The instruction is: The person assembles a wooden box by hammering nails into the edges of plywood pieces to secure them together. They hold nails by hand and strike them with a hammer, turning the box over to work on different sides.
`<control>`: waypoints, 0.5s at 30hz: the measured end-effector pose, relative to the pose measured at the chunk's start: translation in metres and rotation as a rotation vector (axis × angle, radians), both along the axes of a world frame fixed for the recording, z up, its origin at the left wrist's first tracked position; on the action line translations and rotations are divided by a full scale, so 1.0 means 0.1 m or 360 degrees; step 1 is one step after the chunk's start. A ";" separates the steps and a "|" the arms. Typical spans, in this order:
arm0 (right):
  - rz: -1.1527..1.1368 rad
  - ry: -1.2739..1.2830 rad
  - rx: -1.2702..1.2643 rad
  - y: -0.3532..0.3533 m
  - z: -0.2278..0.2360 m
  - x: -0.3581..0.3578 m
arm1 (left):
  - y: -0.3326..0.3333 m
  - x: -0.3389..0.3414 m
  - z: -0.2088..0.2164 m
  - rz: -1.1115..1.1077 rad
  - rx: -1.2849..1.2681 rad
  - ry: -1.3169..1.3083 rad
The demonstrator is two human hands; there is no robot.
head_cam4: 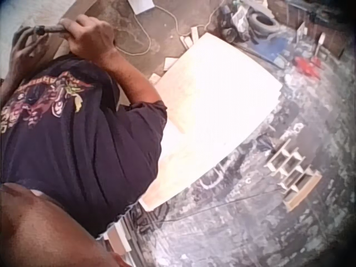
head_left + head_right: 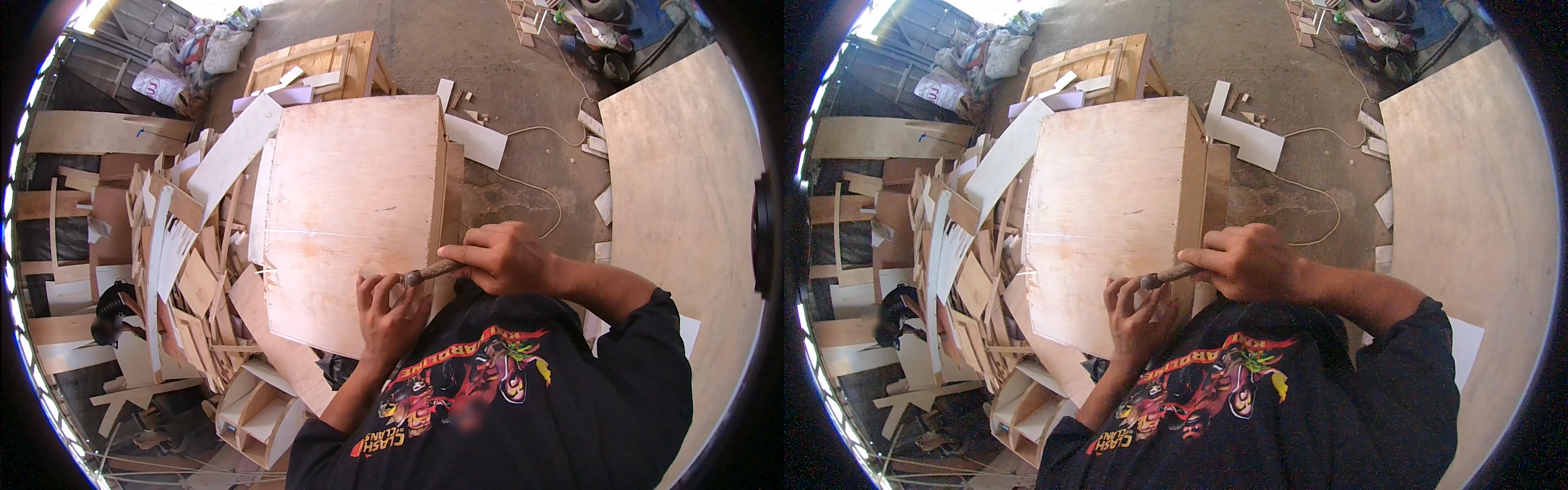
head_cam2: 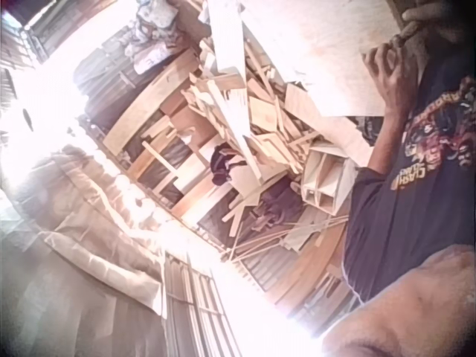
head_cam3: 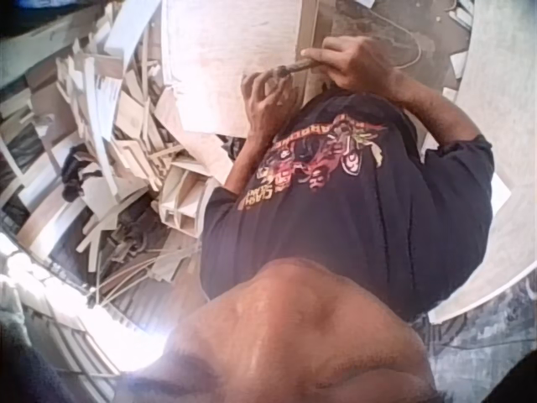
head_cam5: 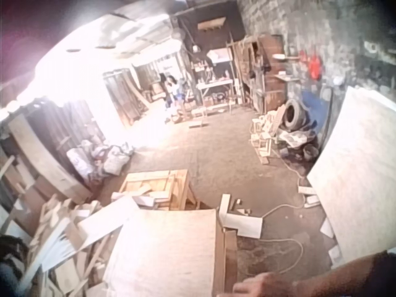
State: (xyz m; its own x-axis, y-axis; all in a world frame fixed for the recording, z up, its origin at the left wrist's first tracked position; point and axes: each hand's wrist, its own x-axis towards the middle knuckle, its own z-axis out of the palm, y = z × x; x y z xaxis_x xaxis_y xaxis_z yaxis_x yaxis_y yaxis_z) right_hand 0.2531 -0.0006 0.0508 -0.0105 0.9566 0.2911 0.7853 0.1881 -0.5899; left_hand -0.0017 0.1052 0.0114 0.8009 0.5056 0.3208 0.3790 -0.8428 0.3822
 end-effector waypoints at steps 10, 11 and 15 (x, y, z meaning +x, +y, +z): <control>0.0025 -0.0080 0.0134 0.01 0.00 0.00 | -0.01 0.04 0.02 0.0002 0.0047 0.0027; 0.0027 -0.0081 0.0134 0.02 0.00 0.01 | -0.02 0.03 0.02 0.0013 0.0070 0.0030; 0.0043 -0.0201 0.0104 0.03 -0.04 0.01 | -0.01 0.04 0.03 0.0010 0.0044 0.0008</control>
State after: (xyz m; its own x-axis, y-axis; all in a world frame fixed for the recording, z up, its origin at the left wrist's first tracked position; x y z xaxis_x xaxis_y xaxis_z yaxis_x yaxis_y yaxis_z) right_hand 0.2546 0.0025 0.0472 -0.0764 0.9345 0.3478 0.8467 0.2450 -0.4724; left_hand 0.0024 0.1045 0.0140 0.7992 0.5020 0.3306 0.3864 -0.8504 0.3572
